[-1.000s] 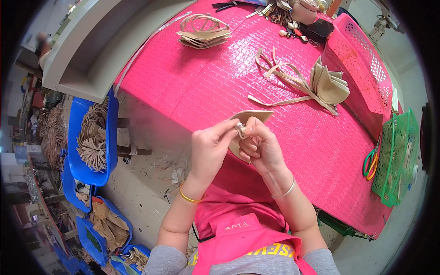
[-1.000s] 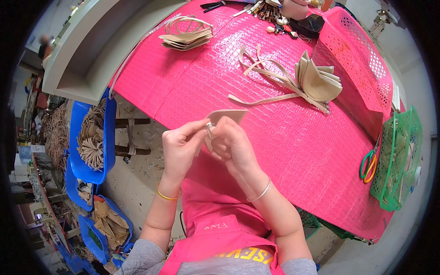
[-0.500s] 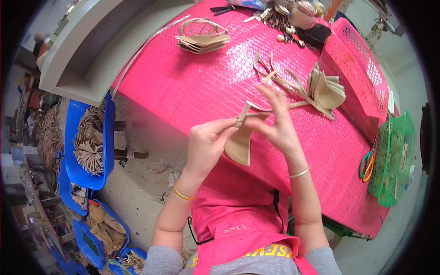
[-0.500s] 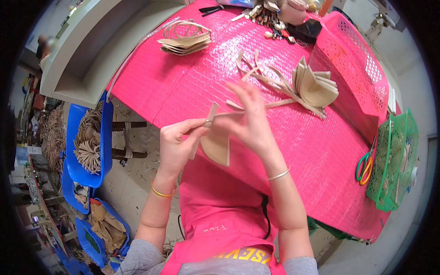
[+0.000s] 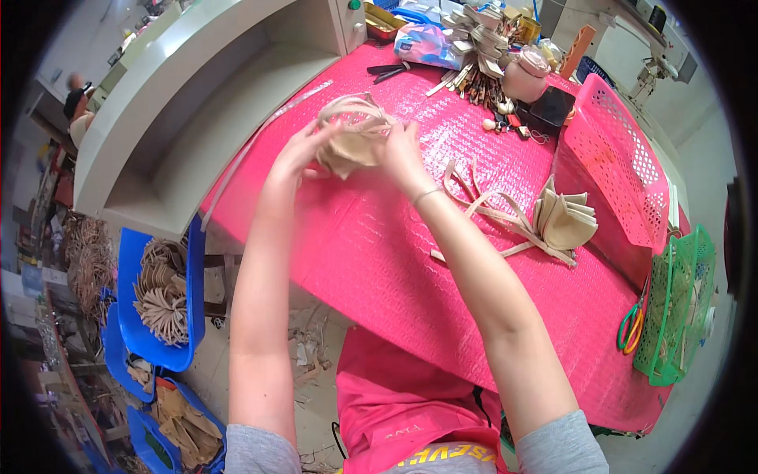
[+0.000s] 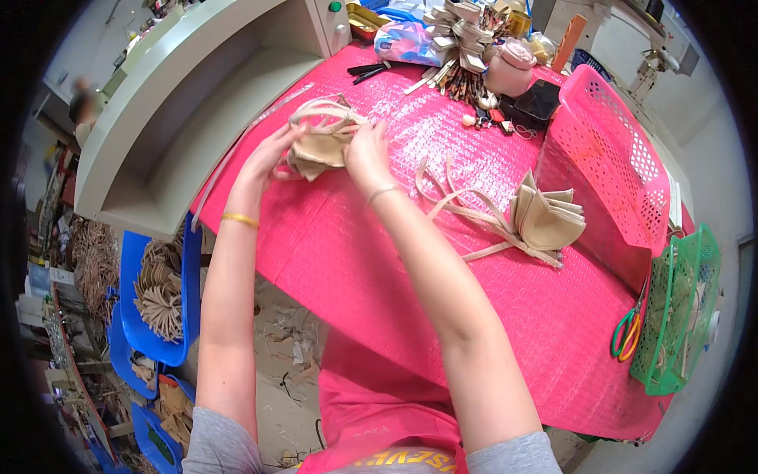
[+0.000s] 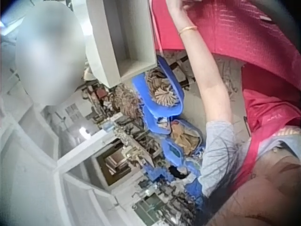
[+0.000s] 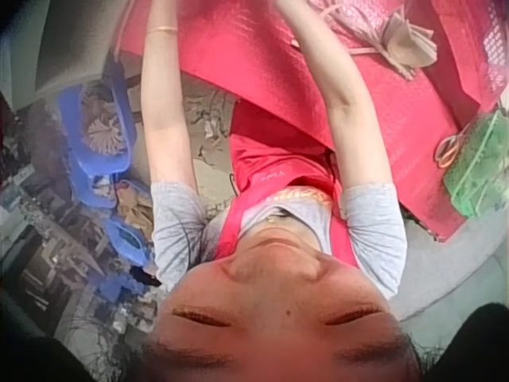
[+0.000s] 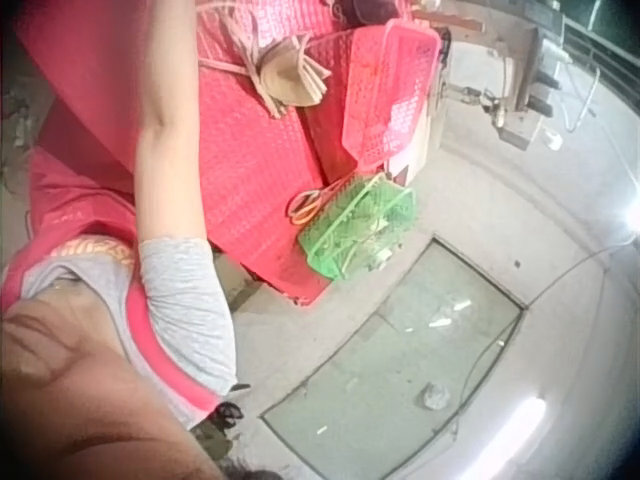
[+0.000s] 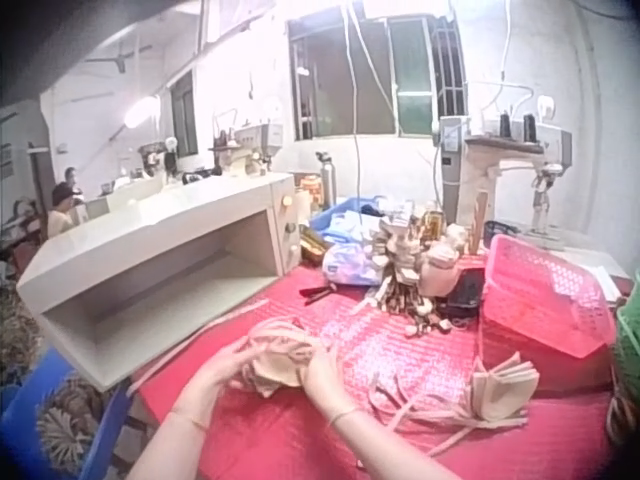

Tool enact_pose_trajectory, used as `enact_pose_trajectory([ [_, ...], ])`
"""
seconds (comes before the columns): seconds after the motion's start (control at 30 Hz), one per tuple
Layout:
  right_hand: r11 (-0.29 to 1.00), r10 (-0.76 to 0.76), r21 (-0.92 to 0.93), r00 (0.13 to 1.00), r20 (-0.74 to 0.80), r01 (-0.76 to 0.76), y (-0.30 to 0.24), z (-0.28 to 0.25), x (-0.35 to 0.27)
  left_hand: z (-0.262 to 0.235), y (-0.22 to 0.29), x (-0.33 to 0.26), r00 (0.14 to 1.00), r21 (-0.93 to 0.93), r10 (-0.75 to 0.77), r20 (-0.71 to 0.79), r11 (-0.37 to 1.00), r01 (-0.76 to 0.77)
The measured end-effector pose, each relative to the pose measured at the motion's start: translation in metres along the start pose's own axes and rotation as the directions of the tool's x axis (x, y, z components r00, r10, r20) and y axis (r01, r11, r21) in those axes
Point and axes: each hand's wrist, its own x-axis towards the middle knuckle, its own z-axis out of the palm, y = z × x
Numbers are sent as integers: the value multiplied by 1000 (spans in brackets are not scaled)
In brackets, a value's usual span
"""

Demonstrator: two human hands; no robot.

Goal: Manually assemble and organize beige shoe lining or insole components at a workstation.

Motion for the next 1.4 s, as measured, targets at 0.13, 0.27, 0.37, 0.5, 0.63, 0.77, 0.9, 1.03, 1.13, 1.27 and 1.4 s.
enact_pose_trajectory([
  [0.13,947,-303,140,950,80,290,19,-46,-23,29,-30,-36,830,318,555,-60,798,-512],
  [0.27,938,-334,210,885,324,277,28,-166,-51,55,-39,-67,720,547,682,-124,652,-524],
  [0.37,809,-314,-337,838,446,483,44,-248,-48,56,-44,-64,703,520,700,-127,650,-553],
  [0.5,766,-48,-446,733,679,464,84,-277,-29,40,-53,-12,735,432,654,-179,723,-539],
  [0.63,915,-6,-270,678,735,300,97,-260,-16,48,-51,-19,749,15,641,-165,761,-648],
  [0.77,981,-105,155,990,-96,119,119,-279,-72,82,-23,-104,436,662,863,-254,484,-573],
  [0.9,745,434,660,825,-362,-102,150,-245,-153,165,-41,-165,618,210,769,161,585,-783],
  [1.03,888,456,24,887,69,-459,106,-259,-207,250,-62,-142,794,7,578,189,808,-590],
  [1.13,922,387,-70,916,105,-382,67,-300,-205,265,-58,-113,696,236,704,138,660,-714],
  [1.27,932,-303,-237,949,-92,275,67,-284,-129,264,-37,-79,590,475,807,32,507,-720],
  [1.4,717,-226,-613,943,244,331,124,-263,-60,269,-21,-60,759,602,595,264,514,-612],
])
